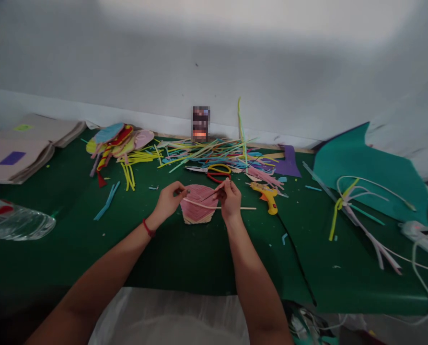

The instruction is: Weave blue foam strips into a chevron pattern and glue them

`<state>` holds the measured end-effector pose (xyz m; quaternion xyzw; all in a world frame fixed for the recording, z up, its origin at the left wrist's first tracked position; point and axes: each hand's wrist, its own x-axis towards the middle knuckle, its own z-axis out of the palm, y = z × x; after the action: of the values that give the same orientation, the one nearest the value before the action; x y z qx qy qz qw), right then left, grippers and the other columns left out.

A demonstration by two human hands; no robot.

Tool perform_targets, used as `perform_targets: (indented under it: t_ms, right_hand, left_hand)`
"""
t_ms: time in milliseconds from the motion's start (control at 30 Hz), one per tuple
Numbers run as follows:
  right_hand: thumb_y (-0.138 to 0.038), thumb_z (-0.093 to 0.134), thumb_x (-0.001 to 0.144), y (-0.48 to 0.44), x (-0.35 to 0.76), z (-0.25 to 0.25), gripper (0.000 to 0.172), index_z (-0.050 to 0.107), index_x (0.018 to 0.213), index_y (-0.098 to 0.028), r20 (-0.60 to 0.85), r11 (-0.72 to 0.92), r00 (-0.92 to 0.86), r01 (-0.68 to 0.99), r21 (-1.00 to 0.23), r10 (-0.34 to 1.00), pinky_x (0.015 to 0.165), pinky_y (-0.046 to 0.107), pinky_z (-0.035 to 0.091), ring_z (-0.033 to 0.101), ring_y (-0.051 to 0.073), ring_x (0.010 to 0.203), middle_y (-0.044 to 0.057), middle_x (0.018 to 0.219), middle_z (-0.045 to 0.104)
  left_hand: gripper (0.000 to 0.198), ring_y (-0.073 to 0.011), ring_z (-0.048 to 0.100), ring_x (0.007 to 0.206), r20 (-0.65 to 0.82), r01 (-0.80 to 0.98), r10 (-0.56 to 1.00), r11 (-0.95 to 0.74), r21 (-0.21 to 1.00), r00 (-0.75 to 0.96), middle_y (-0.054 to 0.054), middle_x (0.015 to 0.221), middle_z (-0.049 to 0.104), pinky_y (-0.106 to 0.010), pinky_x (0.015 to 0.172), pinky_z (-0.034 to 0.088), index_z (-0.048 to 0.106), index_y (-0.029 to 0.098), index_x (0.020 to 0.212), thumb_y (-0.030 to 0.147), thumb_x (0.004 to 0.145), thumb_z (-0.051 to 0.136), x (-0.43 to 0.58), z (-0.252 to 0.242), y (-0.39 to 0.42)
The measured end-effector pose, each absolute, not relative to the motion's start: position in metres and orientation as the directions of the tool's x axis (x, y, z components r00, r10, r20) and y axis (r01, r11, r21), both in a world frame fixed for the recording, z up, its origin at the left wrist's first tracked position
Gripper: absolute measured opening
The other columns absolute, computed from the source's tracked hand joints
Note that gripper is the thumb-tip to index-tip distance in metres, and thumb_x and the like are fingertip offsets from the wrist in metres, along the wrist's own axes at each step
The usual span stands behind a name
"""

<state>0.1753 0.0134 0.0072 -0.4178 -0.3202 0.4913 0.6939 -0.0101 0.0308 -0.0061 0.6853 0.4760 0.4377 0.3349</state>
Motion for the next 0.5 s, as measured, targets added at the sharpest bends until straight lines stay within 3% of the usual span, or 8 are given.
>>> perform_targets:
  t_ms: [233, 367, 500]
  right_hand:
    - [-0.057, 0.057, 0.079, 0.007, 0.175, 0.011, 0.037, 0.054, 0.067, -0.022, 0.213, 0.281, 0.446, -0.091, -0.955, 0.869, 0.049, 0.029, 0.052, 0.06, 0.014, 0.048, -0.003, 0.058, 0.061]
    - [-0.055, 0.055, 0.081, 0.008, 0.176, 0.01, 0.033, 0.054, 0.073, -0.023, 0.243, 0.344, 0.549, -0.087, -0.935, 0.8, 0.05, 0.028, 0.052, 0.062, 0.014, 0.05, -0.002, 0.065, 0.064]
    - [-0.053, 0.055, 0.081, 0.013, 0.18, 0.007, 0.031, 0.053, 0.075, -0.023, 0.177, 0.372, 0.59, -0.227, -0.9, 0.788, 0.056, 0.029, 0.054, 0.065, 0.014, 0.054, -0.004, 0.065, 0.065]
  left_hand:
    - [0.014, -0.0126, 0.052, 0.065, 0.392, 0.341, 0.912, -0.409, 0.847, 0.12, 0.002, 0.067, 0.057, -0.025, 0.063, 0.042, 0.056, 0.019, 0.069, 0.025, 0.081, 0.056, -0.012, 0.007, 0.022]
    - [0.016, -0.0122, 0.052, 0.065, 0.374, 0.266, 0.901, -0.424, 0.866, 0.22, 0.002, 0.067, 0.057, -0.025, 0.063, 0.042, 0.055, 0.019, 0.067, 0.025, 0.081, 0.057, -0.003, 0.001, 0.015]
    - [0.016, -0.013, 0.052, 0.063, 0.262, 0.253, 0.9, -0.36, 0.898, 0.349, 0.001, 0.064, 0.057, -0.025, 0.06, 0.041, 0.056, 0.018, 0.065, 0.024, 0.079, 0.06, 0.008, -0.012, 0.016]
